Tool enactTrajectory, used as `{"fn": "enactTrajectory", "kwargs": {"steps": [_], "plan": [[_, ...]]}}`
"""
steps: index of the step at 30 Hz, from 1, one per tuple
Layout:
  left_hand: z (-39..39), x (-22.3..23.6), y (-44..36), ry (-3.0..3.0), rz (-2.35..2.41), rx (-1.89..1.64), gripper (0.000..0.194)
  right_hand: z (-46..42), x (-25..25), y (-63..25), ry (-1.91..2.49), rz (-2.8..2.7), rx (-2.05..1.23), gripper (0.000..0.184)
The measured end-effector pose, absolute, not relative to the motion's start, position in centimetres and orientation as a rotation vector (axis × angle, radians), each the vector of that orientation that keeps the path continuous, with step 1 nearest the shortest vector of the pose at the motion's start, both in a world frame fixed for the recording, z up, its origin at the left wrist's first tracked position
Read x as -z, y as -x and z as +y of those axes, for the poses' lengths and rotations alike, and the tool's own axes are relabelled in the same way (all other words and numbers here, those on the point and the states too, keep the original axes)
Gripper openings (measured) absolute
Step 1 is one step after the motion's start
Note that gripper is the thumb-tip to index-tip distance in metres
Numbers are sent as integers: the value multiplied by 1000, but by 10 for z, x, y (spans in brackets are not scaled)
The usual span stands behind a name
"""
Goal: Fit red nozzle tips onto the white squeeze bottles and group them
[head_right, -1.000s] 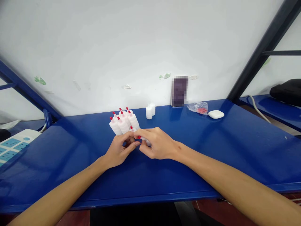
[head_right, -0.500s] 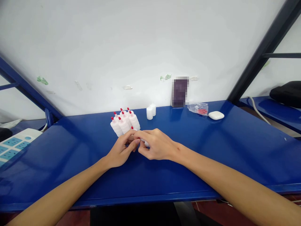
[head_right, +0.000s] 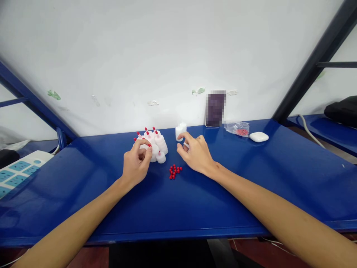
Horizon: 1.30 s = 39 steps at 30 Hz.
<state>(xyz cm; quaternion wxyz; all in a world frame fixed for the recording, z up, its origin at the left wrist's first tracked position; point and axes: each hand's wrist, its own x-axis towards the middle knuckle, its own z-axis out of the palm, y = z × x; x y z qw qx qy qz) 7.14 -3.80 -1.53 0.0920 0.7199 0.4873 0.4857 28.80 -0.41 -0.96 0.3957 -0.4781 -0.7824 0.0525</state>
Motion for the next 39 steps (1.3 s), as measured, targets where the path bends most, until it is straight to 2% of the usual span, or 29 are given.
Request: {"fn": "enactTrajectory", "kwargs": {"steps": [6, 10, 14, 20, 23, 27, 31, 34, 39], "plan": [[-34, 18, -71, -2211, 1506, -1283, 17, -6, 11, -287, 1095, -1965, -274, 17], [-35, 18, -73, -2179, 1521, -1175, 23, -6, 13, -292, 980, -1998, -381, 9], [-40, 16, -75, -2276, 1467, -1201, 21, -3, 14, -294, 912, -2030, -430, 20], [-48, 14, -75, -2740, 1075, -641, 18, -2, 14, -292, 832, -2090, -312, 20], [-50, 13, -74, -2902, 947, -522, 21, -5, 11, -291, 732, -2136, -285, 13], [-51, 13, -74, -2955, 892, -455, 20, -9, 10, -292, 662, -2174, -283, 20], [-50, 12, -75, -2911, 910, -391, 19, -11, 13, -294, 664, -2206, -356, 15], [-50, 11, -75, -2872, 914, -371, 18, -12, 14, -296, 674, -2200, -411, 25], [-49, 10, -69, -2817, 986, -399, 15, -11, 10, -296, 595, -2199, -296, 15]]}}
